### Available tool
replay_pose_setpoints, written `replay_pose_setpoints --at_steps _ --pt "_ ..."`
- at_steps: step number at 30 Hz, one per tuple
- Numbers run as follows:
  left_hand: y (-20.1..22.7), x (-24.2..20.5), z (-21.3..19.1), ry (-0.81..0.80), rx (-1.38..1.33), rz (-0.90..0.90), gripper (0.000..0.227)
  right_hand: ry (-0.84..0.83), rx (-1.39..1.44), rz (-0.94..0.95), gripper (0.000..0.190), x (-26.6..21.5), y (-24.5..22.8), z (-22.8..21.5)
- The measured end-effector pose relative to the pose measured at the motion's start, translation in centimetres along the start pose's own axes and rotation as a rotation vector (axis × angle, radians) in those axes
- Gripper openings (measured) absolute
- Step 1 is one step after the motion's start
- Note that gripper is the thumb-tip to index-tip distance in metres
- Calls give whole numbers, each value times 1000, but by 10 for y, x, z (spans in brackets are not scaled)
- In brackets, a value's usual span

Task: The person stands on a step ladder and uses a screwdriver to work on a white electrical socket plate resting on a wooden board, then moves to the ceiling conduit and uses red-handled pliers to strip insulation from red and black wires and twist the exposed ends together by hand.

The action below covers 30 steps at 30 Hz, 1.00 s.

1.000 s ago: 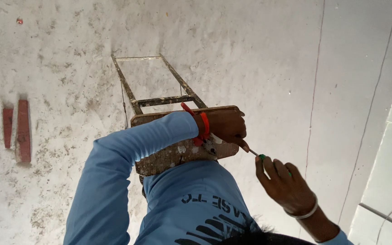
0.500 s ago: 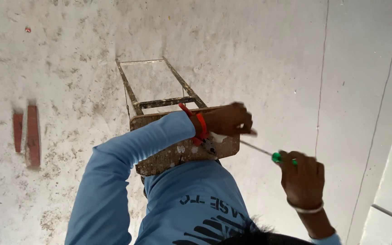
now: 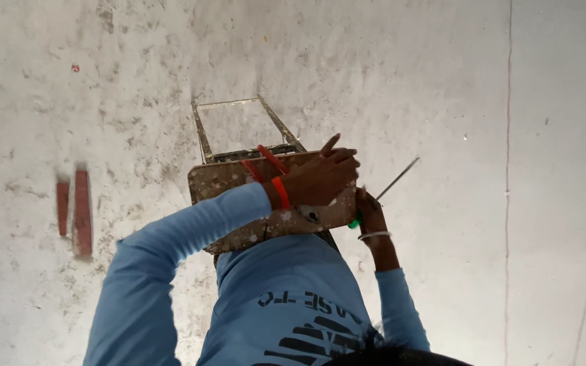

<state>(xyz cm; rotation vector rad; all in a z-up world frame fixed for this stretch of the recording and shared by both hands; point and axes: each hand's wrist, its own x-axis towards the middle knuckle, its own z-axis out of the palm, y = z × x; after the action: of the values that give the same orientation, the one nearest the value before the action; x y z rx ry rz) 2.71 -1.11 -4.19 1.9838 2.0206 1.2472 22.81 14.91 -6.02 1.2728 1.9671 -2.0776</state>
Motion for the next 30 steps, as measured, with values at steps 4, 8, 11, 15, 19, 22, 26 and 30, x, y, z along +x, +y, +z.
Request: replay_pose_setpoints --at_steps 4,8,11,15,19,22,26,30 --pt "20 -9 -19 -175 130 -40 37 -207 237 150 55 24 12 -11" --pt "36 -28 -21 -177 193 -74 44 -299 419 232 49 38 38 -18" --pt "44 -43 -15 -194 198 -114 53 -374 534 241 49 41 61 -21" --pt "52 -32 -39 -172 286 -131 50 -409 580 237 51 54 82 -17" --pt "56 -39 -40 -156 205 -178 42 -330 609 252 55 45 77 2" --pt "60 -40 -44 -145 190 -194 41 -322 656 290 57 44 82 5" --pt "55 -44 -40 -133 171 -184 40 -348 687 311 56 40 68 16" --pt "58 -42 -53 -229 183 -185 34 -363 694 293 54 43 72 19"
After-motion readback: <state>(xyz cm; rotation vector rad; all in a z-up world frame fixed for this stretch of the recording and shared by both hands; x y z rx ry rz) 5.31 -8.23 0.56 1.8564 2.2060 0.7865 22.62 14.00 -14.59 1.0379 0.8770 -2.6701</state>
